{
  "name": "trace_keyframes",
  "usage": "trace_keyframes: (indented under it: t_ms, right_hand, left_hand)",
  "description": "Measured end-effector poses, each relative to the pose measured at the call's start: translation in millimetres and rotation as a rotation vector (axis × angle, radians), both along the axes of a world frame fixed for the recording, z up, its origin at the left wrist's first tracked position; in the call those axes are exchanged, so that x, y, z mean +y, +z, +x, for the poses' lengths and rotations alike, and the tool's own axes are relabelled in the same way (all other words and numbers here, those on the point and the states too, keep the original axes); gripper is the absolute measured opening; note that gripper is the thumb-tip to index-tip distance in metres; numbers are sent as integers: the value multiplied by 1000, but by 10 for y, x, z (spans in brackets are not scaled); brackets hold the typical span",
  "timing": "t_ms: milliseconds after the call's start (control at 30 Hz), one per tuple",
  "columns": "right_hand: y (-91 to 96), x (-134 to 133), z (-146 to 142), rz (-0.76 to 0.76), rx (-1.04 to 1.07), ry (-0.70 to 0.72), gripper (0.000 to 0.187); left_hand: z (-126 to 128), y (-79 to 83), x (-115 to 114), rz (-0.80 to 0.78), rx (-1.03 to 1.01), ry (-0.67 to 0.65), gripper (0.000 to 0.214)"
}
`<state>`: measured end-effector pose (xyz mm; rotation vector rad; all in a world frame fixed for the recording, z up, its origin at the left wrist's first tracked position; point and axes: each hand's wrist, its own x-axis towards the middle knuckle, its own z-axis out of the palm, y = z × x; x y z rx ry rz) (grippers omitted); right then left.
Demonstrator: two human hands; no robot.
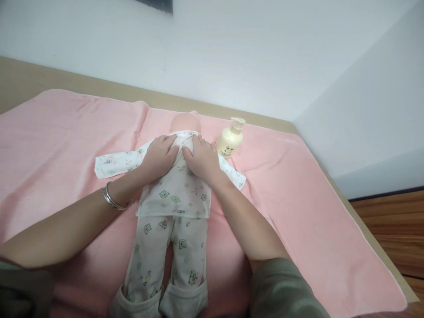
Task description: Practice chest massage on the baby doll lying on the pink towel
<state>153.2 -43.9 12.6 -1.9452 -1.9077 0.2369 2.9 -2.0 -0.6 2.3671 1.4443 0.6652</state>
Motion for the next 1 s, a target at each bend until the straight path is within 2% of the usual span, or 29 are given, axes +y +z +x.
trace_keyframes:
  t_ms: [233, 400, 667, 1000]
  right_hand:
    - [4, 51, 76, -6, 93, 36, 39]
    - [15, 68, 108, -48, 134, 52, 47]
    - [-5, 44, 58, -56, 41, 64, 67]
    - [-53, 52, 66, -32, 17, 63, 59]
  left_hand:
    - [-21, 60, -65, 28, 51, -50, 42]
    - [-26, 55, -71, 31, 51, -48, 38]
    - [-25, 44, -52, 28, 40, -51, 33]
    - [-33, 120, -158, 33, 45, -105, 25]
